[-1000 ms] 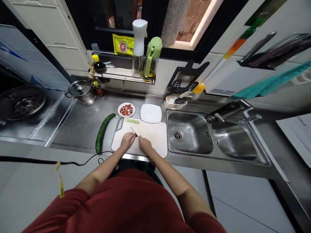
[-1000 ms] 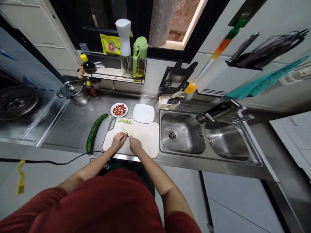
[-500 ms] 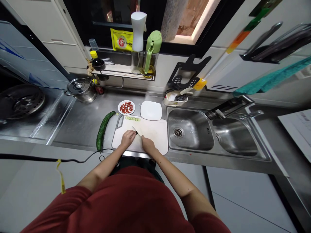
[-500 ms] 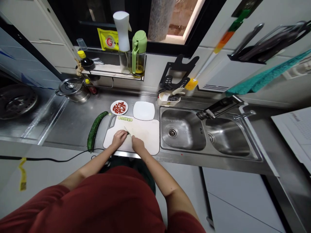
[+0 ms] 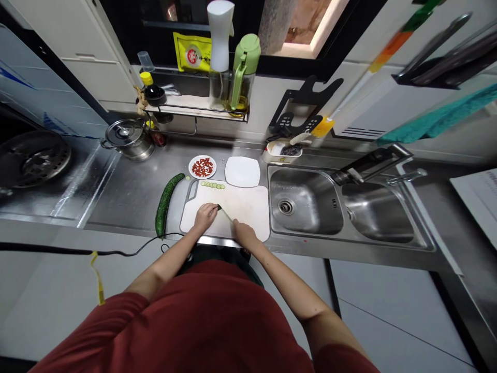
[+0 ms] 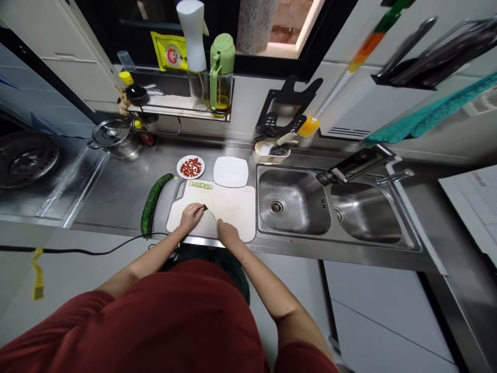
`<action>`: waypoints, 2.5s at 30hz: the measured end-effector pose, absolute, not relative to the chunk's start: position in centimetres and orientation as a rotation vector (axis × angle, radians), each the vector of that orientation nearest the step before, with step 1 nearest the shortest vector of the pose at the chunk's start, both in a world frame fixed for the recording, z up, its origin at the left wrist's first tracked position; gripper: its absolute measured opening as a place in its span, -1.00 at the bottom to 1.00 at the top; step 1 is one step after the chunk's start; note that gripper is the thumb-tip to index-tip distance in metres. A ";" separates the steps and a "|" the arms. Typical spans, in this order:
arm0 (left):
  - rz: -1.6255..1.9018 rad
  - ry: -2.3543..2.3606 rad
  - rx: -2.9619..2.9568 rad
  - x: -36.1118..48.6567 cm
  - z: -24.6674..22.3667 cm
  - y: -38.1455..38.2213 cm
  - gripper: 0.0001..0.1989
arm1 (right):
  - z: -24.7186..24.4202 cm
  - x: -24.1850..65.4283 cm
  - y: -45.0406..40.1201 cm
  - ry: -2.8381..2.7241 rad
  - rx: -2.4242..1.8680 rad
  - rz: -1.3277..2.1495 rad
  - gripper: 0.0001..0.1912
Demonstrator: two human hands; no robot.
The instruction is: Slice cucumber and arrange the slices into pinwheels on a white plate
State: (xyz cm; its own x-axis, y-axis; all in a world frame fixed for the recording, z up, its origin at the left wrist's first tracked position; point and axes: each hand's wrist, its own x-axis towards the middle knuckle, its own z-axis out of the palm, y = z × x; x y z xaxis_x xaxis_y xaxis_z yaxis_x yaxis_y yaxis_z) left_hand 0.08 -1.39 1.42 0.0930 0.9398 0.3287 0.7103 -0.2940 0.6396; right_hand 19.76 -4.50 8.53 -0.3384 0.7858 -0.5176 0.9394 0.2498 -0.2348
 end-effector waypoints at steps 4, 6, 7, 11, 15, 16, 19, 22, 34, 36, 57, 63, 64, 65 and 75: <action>0.996 1.632 2.038 0.1 1.6 -1.3 -0.79 | 8.7 20.3 -4.8 2.225 1.579 -0.735 -0.68; 0.996 1.633 2.028 0.1 1.7 -1.3 -0.79 | 8.9 20.7 -4.8 2.217 1.571 -0.726 -0.67; 0.997 1.633 2.022 0.1 1.8 -1.3 -0.79 | 9.1 20.8 -4.7 2.211 1.568 -0.724 -0.68; 1.017 1.629 1.992 0.1 2.0 -1.4 -0.80 | 9.9 21.7 -4.3 2.203 1.581 -0.689 -0.71; 1.039 1.648 1.907 0.0 2.5 -1.5 -0.79 | 10.8 22.7 -3.8 2.196 1.691 -0.541 -0.68; 1.051 1.661 1.868 -0.1 2.7 -1.5 -0.78 | 11.0 23.0 -3.7 2.203 1.728 -0.485 -0.66; 1.118 1.725 1.709 0.0 3.4 -1.1 -0.76 | 11.2 23.9 -3.2 2.255 1.823 -0.278 -0.62; 1.196 1.790 1.535 0.2 4.3 -0.1 -0.72 | 10.9 24.5 -3.0 2.338 1.864 -0.077 -0.59; 0.708 1.403 1.956 2.4 9.7 3.2 -0.59 | 9.9 24.7 -2.6 2.580 1.902 0.175 -0.60; 0.620 1.427 1.952 2.9 10.0 3.1 -0.63 | 10.2 24.6 -2.7 2.534 1.886 0.089 -0.57; 0.587 1.813 1.500 2.7 5.8 7.4 -0.78 | 9.6 25.5 -4.5 2.445 1.874 -0.116 -0.58; 0.504 1.871 1.660 3.0 5.2 9.7 -0.86 | 9.3 25.9 -4.8 2.414 1.928 -0.162 -0.58; 0.484 1.871 1.697 3.0 5.1 10.0 -0.86 | 9.3 25.9 -4.9 2.408 1.938 -0.167 -0.58; 0.465 1.872 1.734 3.1 5.1 10.3 -0.86 | 9.2 25.9 -4.9 2.400 1.947 -0.172 -0.58; 0.429 1.890 2.012 3.0 4.3 11.1 -0.74 | 8.8 26.3 -5.3 2.382 1.998 -0.140 -0.61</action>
State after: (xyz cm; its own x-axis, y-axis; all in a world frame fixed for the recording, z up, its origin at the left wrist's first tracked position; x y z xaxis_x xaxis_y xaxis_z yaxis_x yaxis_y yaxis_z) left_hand 3.04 11.06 4.30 0.0662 0.9977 -0.0160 0.8930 -0.0521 0.4471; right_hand 26.34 -5.27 8.85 -0.1756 0.9812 -0.0806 0.9838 0.1719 -0.0500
